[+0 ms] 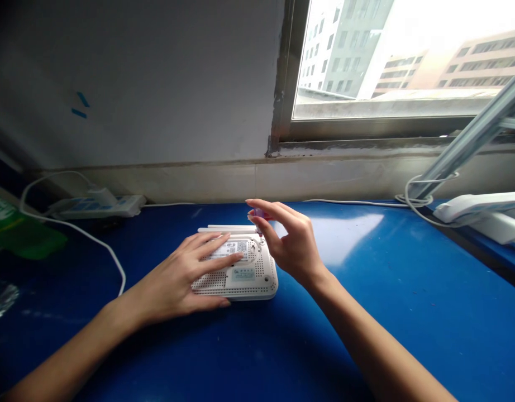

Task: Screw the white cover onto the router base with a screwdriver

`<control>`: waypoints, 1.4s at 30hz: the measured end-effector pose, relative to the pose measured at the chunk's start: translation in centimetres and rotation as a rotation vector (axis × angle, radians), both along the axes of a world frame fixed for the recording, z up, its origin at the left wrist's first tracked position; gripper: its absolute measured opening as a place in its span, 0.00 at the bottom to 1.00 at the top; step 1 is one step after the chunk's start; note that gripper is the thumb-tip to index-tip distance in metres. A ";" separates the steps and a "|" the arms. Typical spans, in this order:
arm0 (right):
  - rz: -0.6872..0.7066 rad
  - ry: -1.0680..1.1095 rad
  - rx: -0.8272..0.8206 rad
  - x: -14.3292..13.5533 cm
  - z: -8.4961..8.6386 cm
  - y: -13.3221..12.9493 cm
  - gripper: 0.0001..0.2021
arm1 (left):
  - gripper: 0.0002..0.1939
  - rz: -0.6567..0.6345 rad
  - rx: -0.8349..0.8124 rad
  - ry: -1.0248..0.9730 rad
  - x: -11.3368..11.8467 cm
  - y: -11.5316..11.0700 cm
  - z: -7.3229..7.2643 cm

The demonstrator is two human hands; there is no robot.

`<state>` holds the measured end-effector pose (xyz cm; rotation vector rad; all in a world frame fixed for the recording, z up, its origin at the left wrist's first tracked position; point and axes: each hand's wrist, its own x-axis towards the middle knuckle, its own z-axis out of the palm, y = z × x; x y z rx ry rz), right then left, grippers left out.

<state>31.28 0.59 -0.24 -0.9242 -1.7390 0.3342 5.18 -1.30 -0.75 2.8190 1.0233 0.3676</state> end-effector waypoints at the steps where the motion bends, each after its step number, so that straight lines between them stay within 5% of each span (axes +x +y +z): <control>1: -0.027 -0.003 0.014 -0.1 0.1 0.0 0.12 | 0.40 0.002 0.002 -0.003 0.0 0.0 -0.1; 6: -0.118 -0.012 0.033 -0.1 0.3 0.2 0.09 | 0.40 0.010 -0.004 -0.019 -0.2 0.0 -0.4; 12: 0.061 -0.023 -0.026 1.2 -0.1 -0.5 0.18 | 0.40 0.017 -0.020 0.001 -0.2 -0.2 -0.5; 20: -0.113 -0.083 0.190 1.0 0.7 0.1 0.12 | 0.41 0.024 -0.029 -0.029 -0.3 -0.2 -0.8; 27: 0.098 -0.023 0.010 1.5 -0.2 0.3 0.21 | 0.41 0.030 -0.037 -0.012 -0.2 -0.2 -0.8; 36: -0.092 -0.087 0.179 0.9 0.6 0.1 0.12 | 0.40 0.030 -0.027 -0.030 -0.3 -0.2 -0.9; 42: 0.067 -0.057 0.038 1.4 -0.2 0.1 0.21 | 0.41 0.021 -0.016 -0.009 -0.2 -0.2 -0.9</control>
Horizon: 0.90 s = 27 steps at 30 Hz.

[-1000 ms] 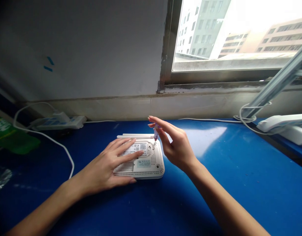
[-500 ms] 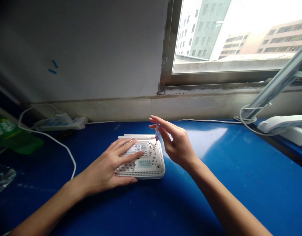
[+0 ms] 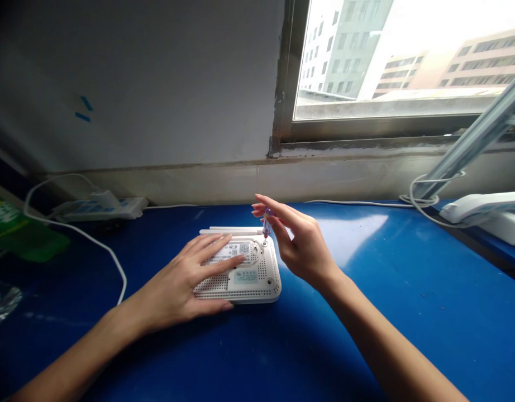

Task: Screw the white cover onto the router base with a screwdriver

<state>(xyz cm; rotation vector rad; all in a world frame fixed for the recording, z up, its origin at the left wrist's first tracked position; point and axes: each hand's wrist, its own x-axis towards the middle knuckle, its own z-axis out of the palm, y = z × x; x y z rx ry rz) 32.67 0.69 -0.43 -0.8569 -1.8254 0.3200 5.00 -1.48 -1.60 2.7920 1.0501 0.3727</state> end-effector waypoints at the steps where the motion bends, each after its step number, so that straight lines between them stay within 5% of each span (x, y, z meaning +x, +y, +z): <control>1: -0.011 0.025 -0.015 0.1 -0.1 0.0 0.19 | 0.41 0.002 0.000 -0.001 0.0 0.0 0.0; 9: -0.142 0.003 0.099 -0.8 0.5 -0.1 0.10 | 0.41 0.004 0.002 -0.018 -0.1 -0.1 -0.2; 15: 0.040 0.009 -0.013 -0.7 0.1 -0.6 0.20 | 0.41 -0.001 0.011 -0.019 0.0 0.0 -0.3; 22: -0.165 0.037 0.073 -0.6 0.3 0.0 0.08 | 0.41 0.013 0.004 -0.034 0.0 -0.1 -0.1; 27: -0.037 -0.020 0.009 0.0 0.2 -0.2 0.18 | 0.40 0.002 -0.013 -0.036 0.0 0.0 0.0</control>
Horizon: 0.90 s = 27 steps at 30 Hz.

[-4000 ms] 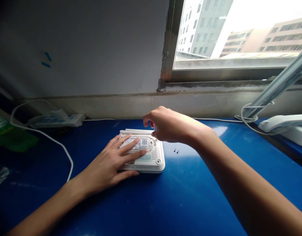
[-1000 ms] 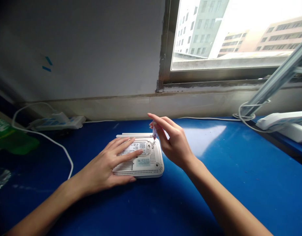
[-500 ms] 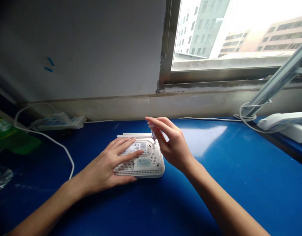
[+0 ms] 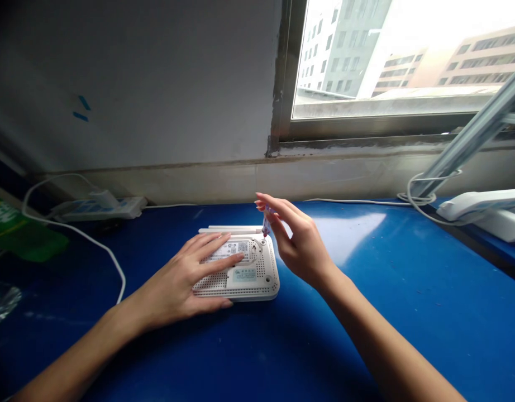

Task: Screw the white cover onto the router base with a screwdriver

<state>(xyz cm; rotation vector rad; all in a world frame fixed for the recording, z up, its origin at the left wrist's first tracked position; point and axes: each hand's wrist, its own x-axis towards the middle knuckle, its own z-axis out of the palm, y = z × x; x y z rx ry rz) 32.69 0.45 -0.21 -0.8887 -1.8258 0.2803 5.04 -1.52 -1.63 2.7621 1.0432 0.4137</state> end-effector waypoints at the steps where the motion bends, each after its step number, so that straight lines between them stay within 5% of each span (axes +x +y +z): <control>1: 0.040 0.011 -0.029 0.2 -0.1 -0.1 0.19 | 0.40 0.000 -0.002 -0.002 0.0 0.0 0.0; 10: -0.107 0.014 0.077 -0.4 0.4 0.0 0.09 | 0.40 0.000 0.002 -0.023 0.0 0.0 0.0; 16: 0.047 0.030 -0.029 -0.4 -0.3 -0.2 0.19 | 0.40 -0.005 0.002 -0.005 0.0 0.1 -0.1; 23: -0.114 0.062 0.040 -0.4 -0.3 0.1 0.09 | 0.40 -0.004 0.009 -0.004 -0.1 0.1 -0.1; 27: -0.035 0.022 0.022 -0.6 -0.4 0.2 0.14 | 0.40 -0.006 0.012 -0.005 -0.1 0.1 -0.2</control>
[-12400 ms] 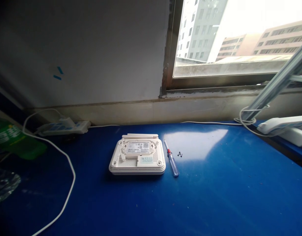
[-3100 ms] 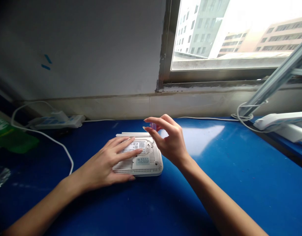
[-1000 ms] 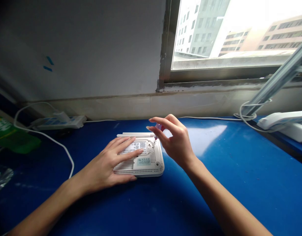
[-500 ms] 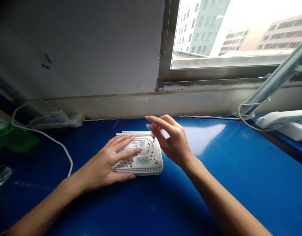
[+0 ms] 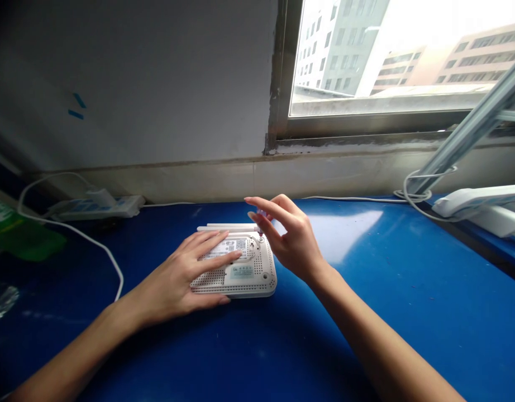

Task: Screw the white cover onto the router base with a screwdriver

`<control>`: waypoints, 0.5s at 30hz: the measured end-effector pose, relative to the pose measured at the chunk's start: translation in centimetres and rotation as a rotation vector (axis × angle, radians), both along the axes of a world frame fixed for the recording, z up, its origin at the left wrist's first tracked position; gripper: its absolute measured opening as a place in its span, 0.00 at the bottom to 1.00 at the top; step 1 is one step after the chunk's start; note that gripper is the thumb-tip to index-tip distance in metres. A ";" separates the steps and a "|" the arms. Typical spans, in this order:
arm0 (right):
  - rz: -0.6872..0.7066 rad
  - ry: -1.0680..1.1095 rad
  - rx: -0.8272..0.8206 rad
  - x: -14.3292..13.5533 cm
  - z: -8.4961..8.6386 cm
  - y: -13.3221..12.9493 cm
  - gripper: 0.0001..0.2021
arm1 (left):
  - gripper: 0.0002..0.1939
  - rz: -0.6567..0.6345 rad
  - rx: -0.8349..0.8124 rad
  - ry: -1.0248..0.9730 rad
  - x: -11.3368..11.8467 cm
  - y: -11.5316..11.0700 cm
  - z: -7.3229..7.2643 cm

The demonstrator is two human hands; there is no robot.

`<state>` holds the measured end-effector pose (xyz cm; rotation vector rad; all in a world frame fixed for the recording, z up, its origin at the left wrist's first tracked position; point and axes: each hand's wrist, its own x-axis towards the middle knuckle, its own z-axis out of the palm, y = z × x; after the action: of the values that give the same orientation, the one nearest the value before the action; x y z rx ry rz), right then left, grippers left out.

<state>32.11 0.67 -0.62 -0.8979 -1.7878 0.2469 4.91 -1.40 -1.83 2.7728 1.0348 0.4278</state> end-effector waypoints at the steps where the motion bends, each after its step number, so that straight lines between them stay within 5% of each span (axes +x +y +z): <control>1: 0.056 0.004 -0.031 0.0 -0.1 0.0 0.17 | 0.40 -0.002 -0.002 0.000 0.0 0.0 0.0; 4: 0.146 0.046 -0.108 0.3 -0.1 -0.1 0.19 | 0.40 -0.003 -0.003 0.002 0.0 0.0 0.0; 10: -0.038 0.039 -0.007 0.2 0.5 0.0 0.07 | 0.40 0.003 -0.001 0.012 0.0 0.0 0.1; 15: -0.009 -0.029 0.022 -0.2 0.6 0.0 0.13 | 0.39 -0.002 0.003 0.003 0.0 0.0 0.0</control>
<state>31.93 0.68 0.03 -0.8972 -1.8095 0.2092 4.92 -1.38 -1.82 2.7773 1.0334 0.4258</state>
